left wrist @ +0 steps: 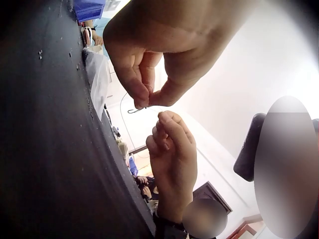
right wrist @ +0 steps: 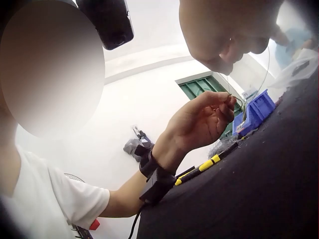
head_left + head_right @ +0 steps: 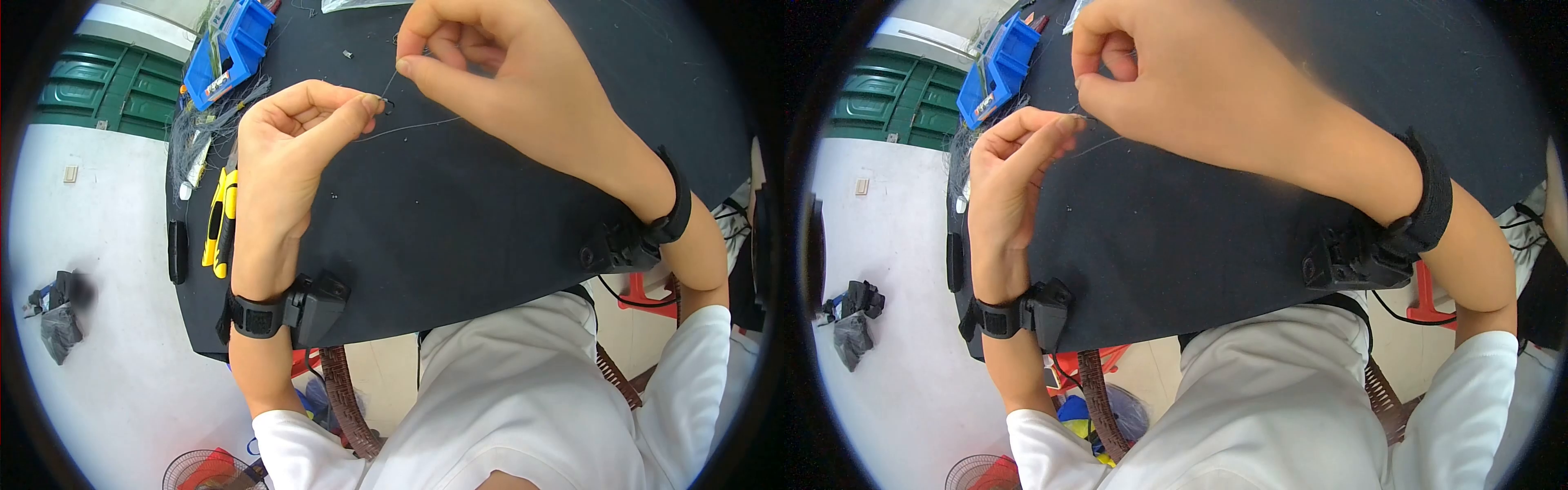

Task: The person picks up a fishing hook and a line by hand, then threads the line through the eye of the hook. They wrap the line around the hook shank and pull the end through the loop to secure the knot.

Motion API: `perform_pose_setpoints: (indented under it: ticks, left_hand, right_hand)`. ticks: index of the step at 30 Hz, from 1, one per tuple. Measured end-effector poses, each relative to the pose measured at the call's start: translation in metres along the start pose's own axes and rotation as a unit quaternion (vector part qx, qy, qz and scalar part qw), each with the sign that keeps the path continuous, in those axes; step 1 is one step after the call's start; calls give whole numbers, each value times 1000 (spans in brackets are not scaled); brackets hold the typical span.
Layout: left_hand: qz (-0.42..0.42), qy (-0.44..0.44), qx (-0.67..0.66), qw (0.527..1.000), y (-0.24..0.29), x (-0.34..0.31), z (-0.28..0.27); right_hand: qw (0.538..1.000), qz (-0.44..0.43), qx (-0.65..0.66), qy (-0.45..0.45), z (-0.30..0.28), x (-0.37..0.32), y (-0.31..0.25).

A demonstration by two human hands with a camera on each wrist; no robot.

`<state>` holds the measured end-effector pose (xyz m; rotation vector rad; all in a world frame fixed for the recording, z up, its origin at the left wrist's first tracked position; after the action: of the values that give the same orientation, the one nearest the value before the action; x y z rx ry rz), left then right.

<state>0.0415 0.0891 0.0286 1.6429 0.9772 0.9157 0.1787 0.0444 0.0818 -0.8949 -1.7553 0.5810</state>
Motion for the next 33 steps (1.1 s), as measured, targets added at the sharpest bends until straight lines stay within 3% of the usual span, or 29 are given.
perform_pose_setpoints:
  ticks: [5, 10, 15, 21, 33]
  left_hand:
    - [6, -10, 0, 1000, 5, -3, 3]
    - [43, -58, -39, 997, 17, -6, 12]
    - [47, -60, -91, 993, 18, -6, 9]
    - [41, -51, -92, 994, 15, -5, 7]
    - [2, -66, -199, 978, 1, -2, 15]
  right_hand:
    - [999, 31, 30, -18, 3, 2, 14]
    - [961, 159, 198, -107, 21, -1, 44]
    - [945, 253, 173, -115, 34, -15, 65]
    - [859, 350, 338, -162, 60, -33, 80]
    - [767, 411, 465, -162, 77, -48, 75]
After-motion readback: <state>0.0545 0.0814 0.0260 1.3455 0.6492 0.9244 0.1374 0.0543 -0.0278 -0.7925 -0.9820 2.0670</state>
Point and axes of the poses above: each hand's wrist, its own x-axis towards the middle knuckle, its own z-axis out of the palm, y = z × x, the point moved 10 cm from there along x, towards the middle knuckle, and after that the axes turned 1 degree about x, right-handed, at the moved point
